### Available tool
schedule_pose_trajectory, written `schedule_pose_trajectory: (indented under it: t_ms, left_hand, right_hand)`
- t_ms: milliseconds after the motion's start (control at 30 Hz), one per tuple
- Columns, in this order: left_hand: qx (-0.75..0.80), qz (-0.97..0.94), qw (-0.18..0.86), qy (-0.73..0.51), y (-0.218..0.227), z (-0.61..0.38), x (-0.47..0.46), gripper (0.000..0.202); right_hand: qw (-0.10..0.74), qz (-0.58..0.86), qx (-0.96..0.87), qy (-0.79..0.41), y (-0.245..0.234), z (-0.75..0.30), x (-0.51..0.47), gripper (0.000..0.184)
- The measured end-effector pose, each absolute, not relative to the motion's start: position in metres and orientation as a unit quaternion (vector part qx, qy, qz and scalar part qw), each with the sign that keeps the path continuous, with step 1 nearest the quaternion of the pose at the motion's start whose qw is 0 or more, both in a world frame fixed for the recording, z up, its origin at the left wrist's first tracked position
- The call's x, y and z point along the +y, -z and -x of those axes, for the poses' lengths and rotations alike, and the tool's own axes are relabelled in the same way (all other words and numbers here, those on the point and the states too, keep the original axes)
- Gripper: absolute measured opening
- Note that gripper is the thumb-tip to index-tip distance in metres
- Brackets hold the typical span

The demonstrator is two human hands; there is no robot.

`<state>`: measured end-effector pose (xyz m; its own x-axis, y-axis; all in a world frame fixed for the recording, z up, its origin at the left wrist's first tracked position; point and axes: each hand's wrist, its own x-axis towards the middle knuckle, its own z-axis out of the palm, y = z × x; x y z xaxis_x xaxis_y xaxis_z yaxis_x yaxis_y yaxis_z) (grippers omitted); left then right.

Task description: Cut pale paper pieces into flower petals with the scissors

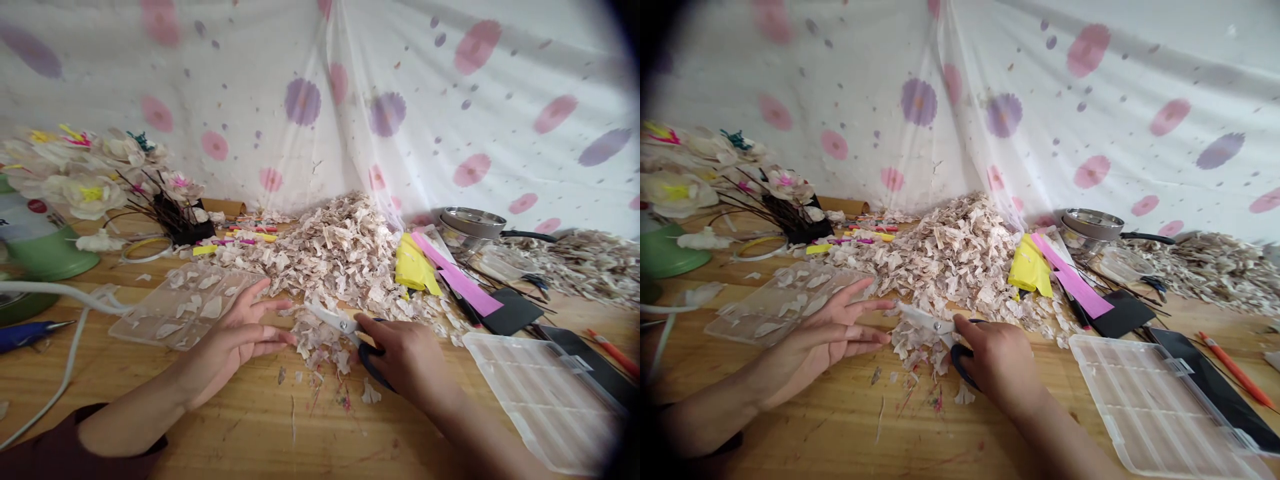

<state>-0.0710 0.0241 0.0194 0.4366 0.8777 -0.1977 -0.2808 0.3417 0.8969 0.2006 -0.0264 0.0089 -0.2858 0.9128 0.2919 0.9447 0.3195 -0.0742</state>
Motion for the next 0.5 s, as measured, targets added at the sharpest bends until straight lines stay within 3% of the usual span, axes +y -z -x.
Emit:
schedule_pose_trajectory:
  t_ms: [167,500]
  left_hand:
    - [0.379,-0.346,0.749,-0.419,-0.0217,0.0683,0.0282,0.074]
    - [0.36,-0.332,0.751,-0.442,-0.0213,0.0687,0.0298,0.065]
  right_hand:
    - [0.134,0.692,-0.707,0.056,-0.0133,-0.2088,-0.02,0.023]
    - [0.109,0.71,-0.693,0.065,-0.0129,-0.2086,-0.0185,0.015]
